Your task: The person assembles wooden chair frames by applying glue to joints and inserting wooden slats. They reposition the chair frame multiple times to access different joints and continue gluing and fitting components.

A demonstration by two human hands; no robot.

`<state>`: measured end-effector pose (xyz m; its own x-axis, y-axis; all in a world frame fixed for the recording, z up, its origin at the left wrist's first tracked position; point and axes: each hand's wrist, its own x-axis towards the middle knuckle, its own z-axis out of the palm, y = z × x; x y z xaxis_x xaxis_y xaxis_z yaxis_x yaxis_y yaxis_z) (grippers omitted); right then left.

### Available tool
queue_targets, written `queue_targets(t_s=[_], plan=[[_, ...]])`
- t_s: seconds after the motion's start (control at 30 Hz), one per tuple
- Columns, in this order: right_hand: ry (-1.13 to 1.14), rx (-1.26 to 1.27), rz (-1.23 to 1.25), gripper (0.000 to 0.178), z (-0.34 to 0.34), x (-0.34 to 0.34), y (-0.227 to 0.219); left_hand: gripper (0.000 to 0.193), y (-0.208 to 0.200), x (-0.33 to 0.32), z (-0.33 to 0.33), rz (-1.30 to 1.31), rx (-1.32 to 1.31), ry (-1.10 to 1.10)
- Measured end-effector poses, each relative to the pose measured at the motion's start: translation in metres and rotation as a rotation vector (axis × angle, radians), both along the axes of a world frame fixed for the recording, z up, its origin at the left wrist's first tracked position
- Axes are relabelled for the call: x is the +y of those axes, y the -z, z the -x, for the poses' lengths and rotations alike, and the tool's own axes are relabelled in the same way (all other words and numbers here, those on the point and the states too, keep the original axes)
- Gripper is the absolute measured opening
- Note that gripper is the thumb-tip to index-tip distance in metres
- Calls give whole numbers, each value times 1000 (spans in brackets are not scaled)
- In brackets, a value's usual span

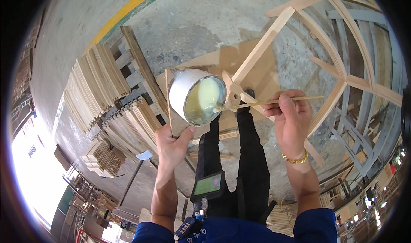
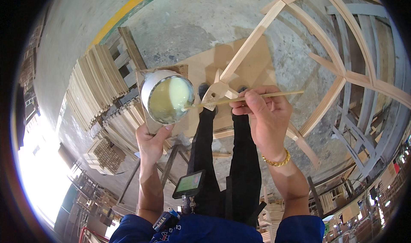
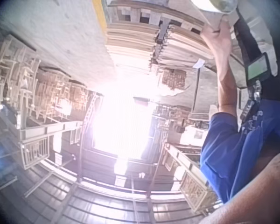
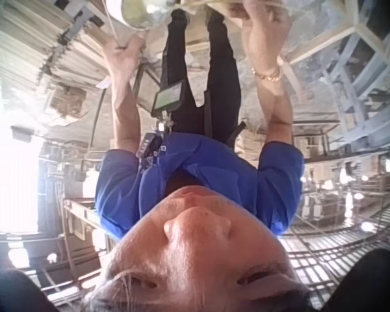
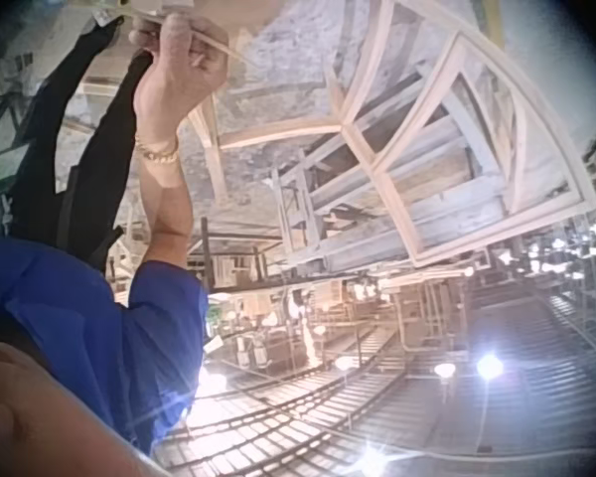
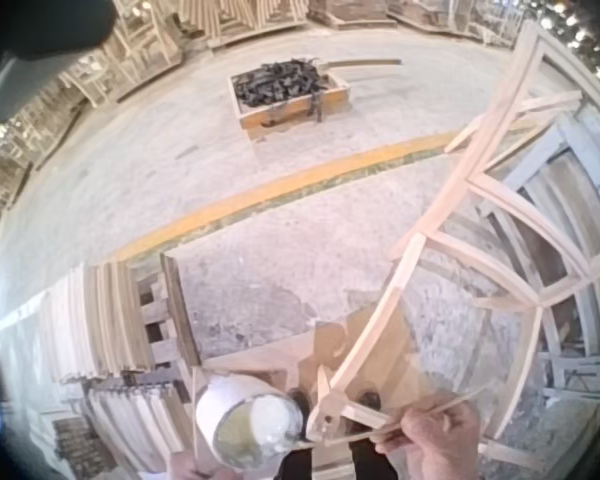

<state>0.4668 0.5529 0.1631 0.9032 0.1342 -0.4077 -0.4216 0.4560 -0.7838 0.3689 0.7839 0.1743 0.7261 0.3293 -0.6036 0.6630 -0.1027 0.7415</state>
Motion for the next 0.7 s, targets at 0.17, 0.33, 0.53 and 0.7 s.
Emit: queue_targets(t_s=[0.17, 0.33, 0.53, 0.7], plan=[[62, 294, -229, 9, -4, 3, 5, 13, 1, 0, -2, -9, 10, 5], [62, 108, 2, 8, -7, -3, 4, 13, 12, 7, 0, -3, 13, -56], [-216, -344, 428, 8, -26, -21, 4, 18, 30, 27, 12, 238, -82, -311], [-412, -360, 500, 6, -46, -18, 12, 28, 34, 25, 14, 396, -204, -465]])
